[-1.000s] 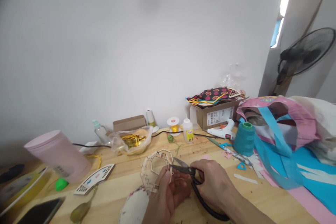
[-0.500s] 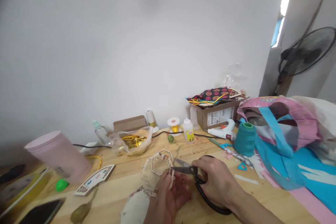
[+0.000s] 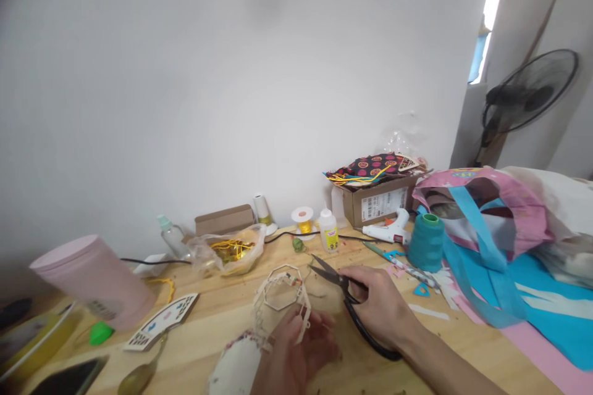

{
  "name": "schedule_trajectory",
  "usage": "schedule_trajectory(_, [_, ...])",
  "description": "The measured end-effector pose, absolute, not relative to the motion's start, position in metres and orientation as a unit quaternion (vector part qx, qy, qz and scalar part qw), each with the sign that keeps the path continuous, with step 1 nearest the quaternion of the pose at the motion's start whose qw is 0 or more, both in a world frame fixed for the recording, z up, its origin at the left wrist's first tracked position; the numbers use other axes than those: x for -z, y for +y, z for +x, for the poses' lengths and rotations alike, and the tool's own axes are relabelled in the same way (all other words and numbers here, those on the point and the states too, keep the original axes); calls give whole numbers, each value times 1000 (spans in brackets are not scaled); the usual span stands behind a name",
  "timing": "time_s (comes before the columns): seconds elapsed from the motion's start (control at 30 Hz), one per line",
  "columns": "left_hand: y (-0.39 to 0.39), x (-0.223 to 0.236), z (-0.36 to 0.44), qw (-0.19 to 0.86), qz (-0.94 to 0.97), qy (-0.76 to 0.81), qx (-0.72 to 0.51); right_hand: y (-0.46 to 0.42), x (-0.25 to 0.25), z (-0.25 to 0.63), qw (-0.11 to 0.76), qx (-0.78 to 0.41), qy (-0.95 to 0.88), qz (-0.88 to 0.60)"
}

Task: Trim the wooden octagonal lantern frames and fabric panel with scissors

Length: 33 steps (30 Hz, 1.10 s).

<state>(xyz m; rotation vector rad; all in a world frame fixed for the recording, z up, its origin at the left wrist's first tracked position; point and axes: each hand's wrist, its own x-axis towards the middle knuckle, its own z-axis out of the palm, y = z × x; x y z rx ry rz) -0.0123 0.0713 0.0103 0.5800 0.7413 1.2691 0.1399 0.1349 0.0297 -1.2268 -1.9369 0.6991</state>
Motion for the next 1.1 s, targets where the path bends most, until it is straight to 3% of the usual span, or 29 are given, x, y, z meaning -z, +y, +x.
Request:
schedule_trajectory(0.23, [73, -2, -20, 680, 414, 381, -470, 130, -27, 128, 404, -509, -662, -374])
schedule_trajectory(0.43, [72, -9, -14, 646, 459, 347, -502, 127, -20, 118, 417, -550, -617, -378])
schedule_trajectory(0.63, [75, -10, -10, 649, 419, 406, -488, 125, -23, 119, 412, -503, -651, -391])
schedule_trajectory(0.73, [78, -13, -12, 638, 386, 397, -536, 127, -30, 129, 382, -380, -735, -412])
schedule_trajectory(0.87, [81, -16, -15, 635, 296, 371, -609, 126, -37, 139, 269, -209, -822, -456])
schedule_trajectory(1.1, [81, -10, -16, 626, 308, 354, -623, 119, -32, 134, 244, -173, -849, -436])
